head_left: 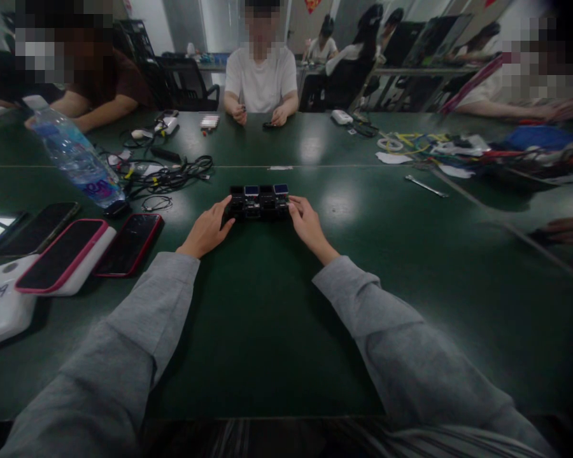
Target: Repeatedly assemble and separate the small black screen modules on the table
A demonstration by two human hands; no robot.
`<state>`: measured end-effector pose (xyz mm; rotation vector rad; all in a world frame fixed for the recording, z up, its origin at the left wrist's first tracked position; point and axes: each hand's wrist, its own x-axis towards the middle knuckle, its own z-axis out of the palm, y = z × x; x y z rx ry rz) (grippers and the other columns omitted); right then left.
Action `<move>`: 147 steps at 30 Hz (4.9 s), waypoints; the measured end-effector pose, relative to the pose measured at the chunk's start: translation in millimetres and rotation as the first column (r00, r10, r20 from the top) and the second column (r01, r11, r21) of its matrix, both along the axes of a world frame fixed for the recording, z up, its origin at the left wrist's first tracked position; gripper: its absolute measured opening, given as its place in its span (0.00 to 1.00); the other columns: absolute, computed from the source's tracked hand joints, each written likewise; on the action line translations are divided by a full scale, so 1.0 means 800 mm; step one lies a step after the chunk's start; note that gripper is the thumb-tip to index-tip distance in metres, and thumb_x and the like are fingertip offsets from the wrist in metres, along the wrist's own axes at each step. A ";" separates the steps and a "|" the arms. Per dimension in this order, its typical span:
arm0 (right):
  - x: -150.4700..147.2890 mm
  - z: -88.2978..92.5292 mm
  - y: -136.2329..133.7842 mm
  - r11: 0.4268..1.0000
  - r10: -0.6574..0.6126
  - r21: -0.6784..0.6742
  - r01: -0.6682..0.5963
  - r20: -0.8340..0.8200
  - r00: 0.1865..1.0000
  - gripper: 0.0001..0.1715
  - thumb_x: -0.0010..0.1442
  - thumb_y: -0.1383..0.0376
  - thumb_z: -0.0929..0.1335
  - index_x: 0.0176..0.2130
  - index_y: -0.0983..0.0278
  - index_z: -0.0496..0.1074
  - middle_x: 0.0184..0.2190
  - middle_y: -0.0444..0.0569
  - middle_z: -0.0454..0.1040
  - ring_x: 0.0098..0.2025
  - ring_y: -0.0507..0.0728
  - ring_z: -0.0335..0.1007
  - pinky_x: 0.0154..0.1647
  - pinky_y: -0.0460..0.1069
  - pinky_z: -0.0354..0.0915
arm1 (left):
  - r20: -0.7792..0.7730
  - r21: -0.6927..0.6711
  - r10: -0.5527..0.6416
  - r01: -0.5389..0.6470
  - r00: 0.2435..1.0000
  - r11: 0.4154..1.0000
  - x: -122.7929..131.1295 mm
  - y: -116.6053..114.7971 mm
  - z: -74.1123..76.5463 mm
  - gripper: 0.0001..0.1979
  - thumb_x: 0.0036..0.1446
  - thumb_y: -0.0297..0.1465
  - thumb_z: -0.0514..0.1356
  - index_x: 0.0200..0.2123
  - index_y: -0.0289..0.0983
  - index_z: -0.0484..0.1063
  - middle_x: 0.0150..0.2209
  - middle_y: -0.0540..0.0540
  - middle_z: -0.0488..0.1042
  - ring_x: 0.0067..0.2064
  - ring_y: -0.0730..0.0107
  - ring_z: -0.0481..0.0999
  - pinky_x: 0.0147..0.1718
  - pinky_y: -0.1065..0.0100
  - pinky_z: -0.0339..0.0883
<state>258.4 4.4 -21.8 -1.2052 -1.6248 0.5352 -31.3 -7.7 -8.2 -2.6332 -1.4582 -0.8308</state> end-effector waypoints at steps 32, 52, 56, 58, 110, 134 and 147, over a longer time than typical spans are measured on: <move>0.001 -0.003 0.002 0.999 0.030 0.015 -0.030 -0.012 0.999 0.22 0.67 0.52 0.62 0.53 0.61 0.67 0.51 0.54 0.76 0.55 0.61 0.72 0.58 0.60 0.66 | -0.016 -0.015 0.003 -0.003 1.000 1.000 0.002 -0.004 0.006 0.27 0.67 0.34 0.52 0.66 0.35 0.53 0.58 0.35 0.67 0.55 0.55 0.72 0.54 0.53 0.68; -0.002 0.004 -0.003 0.998 0.064 0.006 -0.064 -0.014 0.998 0.23 0.67 0.51 0.62 0.54 0.62 0.65 0.52 0.55 0.75 0.57 0.62 0.70 0.59 0.62 0.65 | 0.011 -0.024 0.000 0.000 1.000 1.000 0.000 -0.003 0.004 0.27 0.67 0.34 0.52 0.66 0.36 0.52 0.60 0.36 0.66 0.56 0.54 0.71 0.54 0.52 0.68; -0.003 0.003 -0.003 0.999 0.054 -0.002 -0.054 0.000 0.999 0.22 0.67 0.52 0.62 0.54 0.61 0.65 0.52 0.54 0.75 0.56 0.62 0.70 0.60 0.62 0.65 | 0.009 -0.021 0.010 -0.009 1.000 1.000 0.000 -0.002 0.003 0.25 0.67 0.33 0.52 0.65 0.35 0.55 0.59 0.36 0.67 0.55 0.55 0.72 0.54 0.53 0.68; -0.004 0.001 -0.003 0.999 0.035 0.004 -0.035 0.030 0.999 0.21 0.67 0.53 0.61 0.54 0.61 0.66 0.51 0.54 0.75 0.55 0.62 0.72 0.58 0.62 0.66 | 0.006 -0.018 0.015 -0.015 1.000 1.000 0.001 -0.002 0.003 0.24 0.67 0.33 0.52 0.64 0.35 0.56 0.58 0.36 0.67 0.55 0.55 0.72 0.54 0.53 0.68; -0.011 -0.003 -0.005 0.986 -0.095 0.160 0.056 0.247 0.964 0.24 0.68 0.57 0.58 0.59 0.65 0.62 0.54 0.61 0.68 0.56 0.65 0.65 0.59 0.64 0.63 | -0.050 0.068 0.130 -0.126 0.990 0.990 0.006 -0.006 0.008 0.21 0.70 0.38 0.46 0.60 0.35 0.61 0.56 0.37 0.71 0.54 0.54 0.71 0.52 0.54 0.65; -0.018 0.009 -0.024 0.987 -0.036 0.156 -0.048 0.496 0.868 0.27 0.65 0.64 0.62 0.62 0.60 0.58 0.64 0.57 0.55 0.65 0.68 0.54 0.60 0.69 0.61 | -0.138 -0.017 0.240 -0.245 0.961 0.969 -0.008 0.011 -0.016 0.19 0.66 0.34 0.50 0.56 0.33 0.66 0.61 0.32 0.67 0.61 0.48 0.67 0.57 0.45 0.62; -0.022 0.007 -0.026 0.984 -0.092 0.175 -0.016 0.592 0.801 0.29 0.64 0.64 0.64 0.62 0.62 0.55 0.62 0.61 0.52 0.63 0.71 0.52 0.58 0.68 0.62 | -0.180 -0.045 0.264 -0.276 0.948 0.960 -0.003 0.006 -0.009 0.19 0.66 0.33 0.50 0.56 0.32 0.66 0.62 0.34 0.66 0.62 0.49 0.65 0.57 0.48 0.62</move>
